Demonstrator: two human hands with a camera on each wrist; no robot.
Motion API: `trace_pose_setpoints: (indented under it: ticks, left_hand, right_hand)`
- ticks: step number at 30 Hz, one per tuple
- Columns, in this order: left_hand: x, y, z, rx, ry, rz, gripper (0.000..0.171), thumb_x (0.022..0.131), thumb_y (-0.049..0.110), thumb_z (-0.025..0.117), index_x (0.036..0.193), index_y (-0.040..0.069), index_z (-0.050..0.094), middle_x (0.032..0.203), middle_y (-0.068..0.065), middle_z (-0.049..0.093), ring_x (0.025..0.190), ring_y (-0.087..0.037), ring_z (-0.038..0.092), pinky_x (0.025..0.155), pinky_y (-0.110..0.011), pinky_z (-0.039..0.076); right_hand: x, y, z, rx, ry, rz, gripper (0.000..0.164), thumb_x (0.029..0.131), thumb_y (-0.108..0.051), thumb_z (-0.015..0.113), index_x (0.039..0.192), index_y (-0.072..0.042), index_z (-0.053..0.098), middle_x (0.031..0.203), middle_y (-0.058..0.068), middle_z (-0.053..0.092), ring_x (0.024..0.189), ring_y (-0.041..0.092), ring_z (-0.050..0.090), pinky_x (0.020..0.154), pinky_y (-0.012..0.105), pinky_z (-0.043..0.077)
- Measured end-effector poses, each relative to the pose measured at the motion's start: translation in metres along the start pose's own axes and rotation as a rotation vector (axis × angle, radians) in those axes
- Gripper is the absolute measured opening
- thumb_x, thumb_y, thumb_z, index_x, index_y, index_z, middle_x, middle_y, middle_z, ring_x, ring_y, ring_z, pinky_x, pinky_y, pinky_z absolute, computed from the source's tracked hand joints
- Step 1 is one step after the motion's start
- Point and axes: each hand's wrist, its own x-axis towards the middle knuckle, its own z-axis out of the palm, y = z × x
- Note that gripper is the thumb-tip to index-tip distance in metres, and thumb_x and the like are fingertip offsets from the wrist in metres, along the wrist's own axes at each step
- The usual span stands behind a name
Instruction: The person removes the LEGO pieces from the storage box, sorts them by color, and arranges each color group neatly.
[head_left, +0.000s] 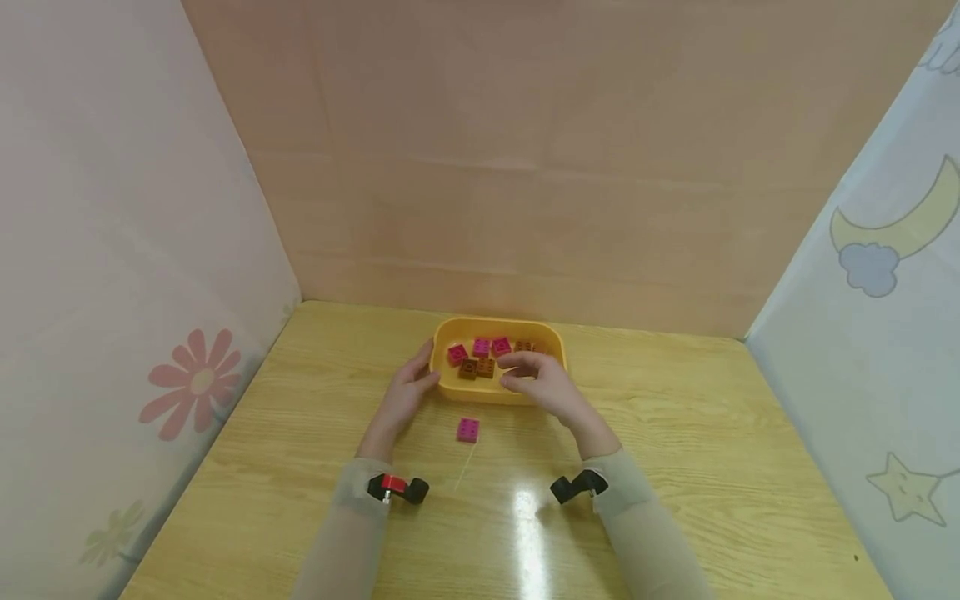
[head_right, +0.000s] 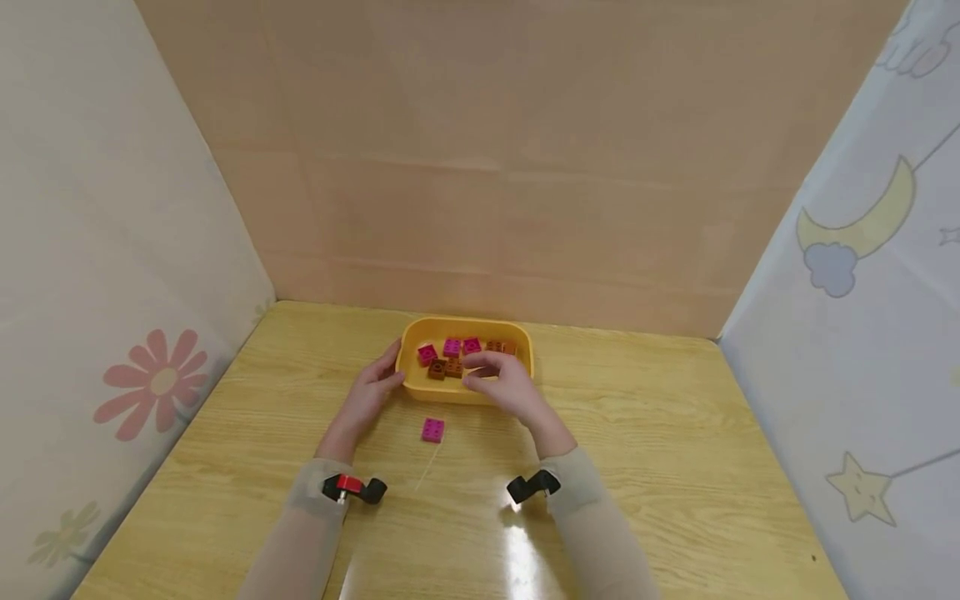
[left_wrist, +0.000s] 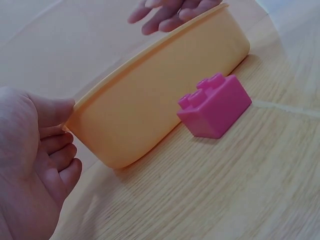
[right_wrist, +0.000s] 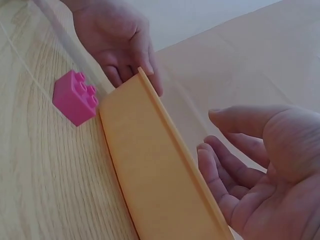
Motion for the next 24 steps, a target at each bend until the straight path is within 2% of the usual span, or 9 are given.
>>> trace_pose_setpoints:
  ticks: [10, 17, 24]
  left_hand:
    - [-0.001, 0.001, 0.001, -0.016, -0.001, -0.011, 0.062, 0.111, 0.009, 0.053, 0.169, 0.009, 0.032, 0.177, -0.005, 0.022, 0.164, -0.026, 0.015, 0.133, -0.047, 0.011]
    - [0.001, -0.001, 0.000, -0.020, -0.001, 0.012, 0.062, 0.110, 0.005, 0.052, 0.168, 0.005, 0.031, 0.177, -0.009, 0.021, 0.164, -0.029, 0.014, 0.133, -0.048, 0.012]
    - [0.001, -0.006, 0.001, -0.025, -0.004, 0.005, 0.062, 0.110, 0.008, 0.053, 0.168, 0.007, 0.031, 0.177, -0.007, 0.023, 0.164, -0.028, 0.015, 0.133, -0.047, 0.011]
  right_hand:
    - [0.033, 0.012, 0.001, -0.088, 0.059, 0.013, 0.040, 0.100, -0.006, 0.074, 0.139, 0.001, 0.068, 0.138, 0.021, 0.069, 0.124, 0.038, 0.065, 0.102, 0.050, 0.057]
    - [0.057, 0.016, 0.000, -0.194, 0.148, 0.037, 0.042, 0.099, -0.005, 0.074, 0.141, -0.003, 0.068, 0.133, 0.017, 0.072, 0.118, 0.036, 0.069, 0.093, 0.047, 0.060]
    - [0.068, 0.029, -0.001, -0.211, 0.186, 0.066, 0.046, 0.097, -0.003, 0.076, 0.142, -0.004, 0.068, 0.136, 0.017, 0.071, 0.121, 0.036, 0.069, 0.100, 0.048, 0.059]
